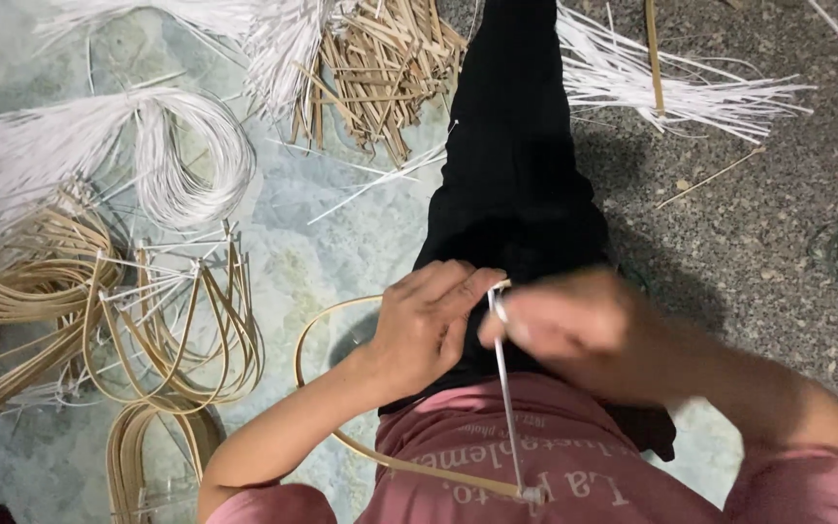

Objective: Wrapping white plastic strips around bamboo arch frames to secure components.

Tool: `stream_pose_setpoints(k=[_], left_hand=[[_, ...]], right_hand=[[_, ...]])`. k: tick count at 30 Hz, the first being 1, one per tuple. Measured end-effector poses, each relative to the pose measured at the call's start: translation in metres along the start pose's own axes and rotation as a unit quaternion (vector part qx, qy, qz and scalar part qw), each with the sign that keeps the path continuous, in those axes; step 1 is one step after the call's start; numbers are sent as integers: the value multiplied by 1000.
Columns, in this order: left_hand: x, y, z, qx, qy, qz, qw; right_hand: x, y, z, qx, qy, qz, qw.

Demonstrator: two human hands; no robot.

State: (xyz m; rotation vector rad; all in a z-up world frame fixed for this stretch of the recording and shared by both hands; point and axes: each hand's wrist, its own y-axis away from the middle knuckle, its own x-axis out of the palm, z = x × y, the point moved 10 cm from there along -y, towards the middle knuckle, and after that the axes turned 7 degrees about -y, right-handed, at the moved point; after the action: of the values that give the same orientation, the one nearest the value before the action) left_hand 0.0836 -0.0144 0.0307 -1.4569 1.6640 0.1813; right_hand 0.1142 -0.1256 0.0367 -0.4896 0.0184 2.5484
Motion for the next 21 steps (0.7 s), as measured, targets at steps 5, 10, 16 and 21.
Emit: stream_pose_setpoints(k=[5,10,16,21], left_hand=[[-14,1,-14,37,-16,-14,999],[-24,3,5,-13,55,-41,998],[0,-6,56,-103,128,-40,986],[41,2,98,-214,350,-16,912]], right_hand=[[-31,-33,-70,69,-230,-52,969],[8,-4,-168,78,-528,-63,843],[24,53,-232,278,-346,-77,893],[-50,-1,-77,67,110,-169,977]])
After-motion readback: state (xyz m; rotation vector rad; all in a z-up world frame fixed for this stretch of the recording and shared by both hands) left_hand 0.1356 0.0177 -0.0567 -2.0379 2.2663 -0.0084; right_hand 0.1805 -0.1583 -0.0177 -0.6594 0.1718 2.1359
